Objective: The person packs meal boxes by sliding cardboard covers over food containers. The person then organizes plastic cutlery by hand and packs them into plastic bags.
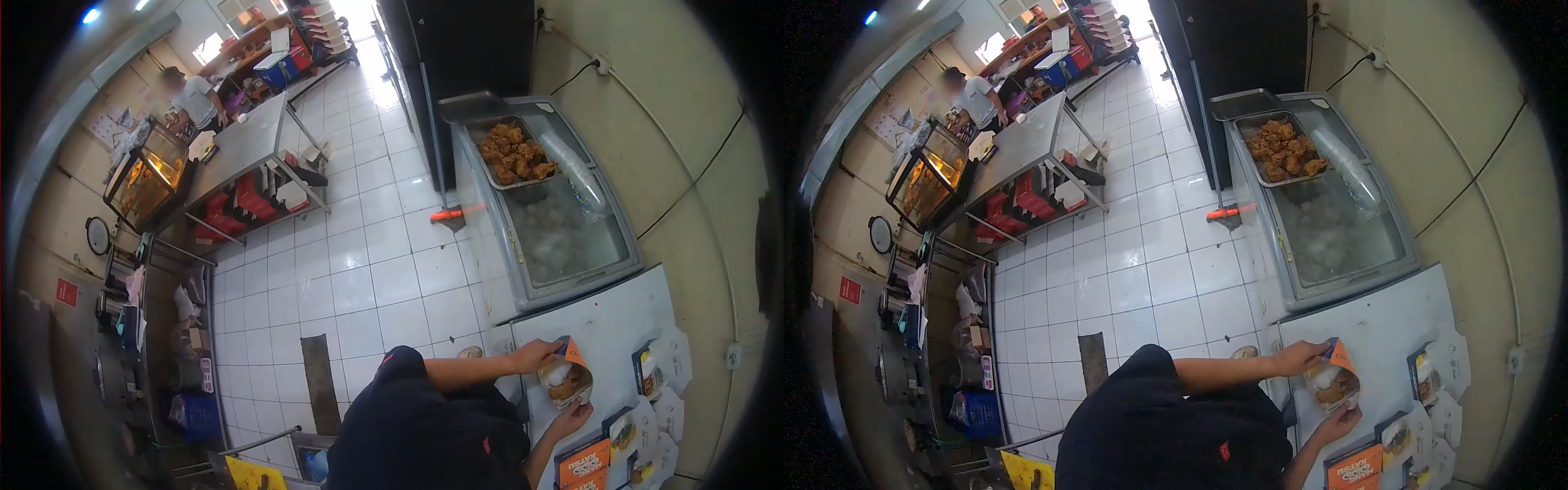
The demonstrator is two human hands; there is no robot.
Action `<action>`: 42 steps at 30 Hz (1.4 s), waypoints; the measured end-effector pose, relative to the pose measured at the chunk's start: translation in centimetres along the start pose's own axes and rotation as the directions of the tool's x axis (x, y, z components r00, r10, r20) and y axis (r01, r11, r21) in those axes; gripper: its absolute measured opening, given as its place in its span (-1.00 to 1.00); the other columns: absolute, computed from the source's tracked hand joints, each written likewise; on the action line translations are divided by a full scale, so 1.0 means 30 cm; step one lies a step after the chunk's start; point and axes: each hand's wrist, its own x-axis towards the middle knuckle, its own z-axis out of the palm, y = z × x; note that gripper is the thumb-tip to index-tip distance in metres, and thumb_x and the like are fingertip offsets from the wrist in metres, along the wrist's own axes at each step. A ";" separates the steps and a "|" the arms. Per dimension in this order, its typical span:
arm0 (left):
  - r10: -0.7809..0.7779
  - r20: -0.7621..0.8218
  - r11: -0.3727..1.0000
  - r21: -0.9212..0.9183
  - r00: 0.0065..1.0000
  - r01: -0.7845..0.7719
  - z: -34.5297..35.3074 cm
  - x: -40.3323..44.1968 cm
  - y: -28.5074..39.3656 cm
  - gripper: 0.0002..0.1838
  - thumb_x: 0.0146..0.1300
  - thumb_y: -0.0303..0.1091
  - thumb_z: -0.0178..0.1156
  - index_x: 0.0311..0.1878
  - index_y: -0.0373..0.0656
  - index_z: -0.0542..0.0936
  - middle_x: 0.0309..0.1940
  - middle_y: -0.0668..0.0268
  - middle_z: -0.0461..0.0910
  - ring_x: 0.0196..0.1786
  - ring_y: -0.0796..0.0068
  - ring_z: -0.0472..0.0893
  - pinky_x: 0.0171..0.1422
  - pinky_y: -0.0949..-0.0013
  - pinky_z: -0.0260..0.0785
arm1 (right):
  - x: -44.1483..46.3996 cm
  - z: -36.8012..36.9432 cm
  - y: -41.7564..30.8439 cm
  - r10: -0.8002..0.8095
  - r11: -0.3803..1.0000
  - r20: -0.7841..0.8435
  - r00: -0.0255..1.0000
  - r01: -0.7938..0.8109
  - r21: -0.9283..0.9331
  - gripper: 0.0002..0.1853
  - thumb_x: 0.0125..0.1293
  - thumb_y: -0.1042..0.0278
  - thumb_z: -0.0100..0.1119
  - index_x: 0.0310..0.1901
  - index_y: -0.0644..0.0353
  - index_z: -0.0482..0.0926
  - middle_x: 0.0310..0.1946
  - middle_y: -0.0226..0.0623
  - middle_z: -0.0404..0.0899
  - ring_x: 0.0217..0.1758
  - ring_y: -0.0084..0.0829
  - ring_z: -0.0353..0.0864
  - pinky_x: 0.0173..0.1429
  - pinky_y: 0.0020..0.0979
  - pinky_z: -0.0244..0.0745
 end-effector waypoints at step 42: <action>0.158 0.940 0.476 0.195 0.302 -0.858 -0.075 0.291 0.156 -0.01 0.26 0.21 0.35 0.66 0.03 0.20 0.66 -0.15 -0.04 0.67 -0.24 0.04 0.56 -0.27 0.13 | -0.107 -0.123 -0.175 -0.233 0.575 0.543 0.807 0.564 -0.592 -0.32 0.46 -0.29 0.11 0.58 -0.58 0.28 0.67 0.12 -0.07 0.72 0.18 -0.10 0.66 0.32 -0.09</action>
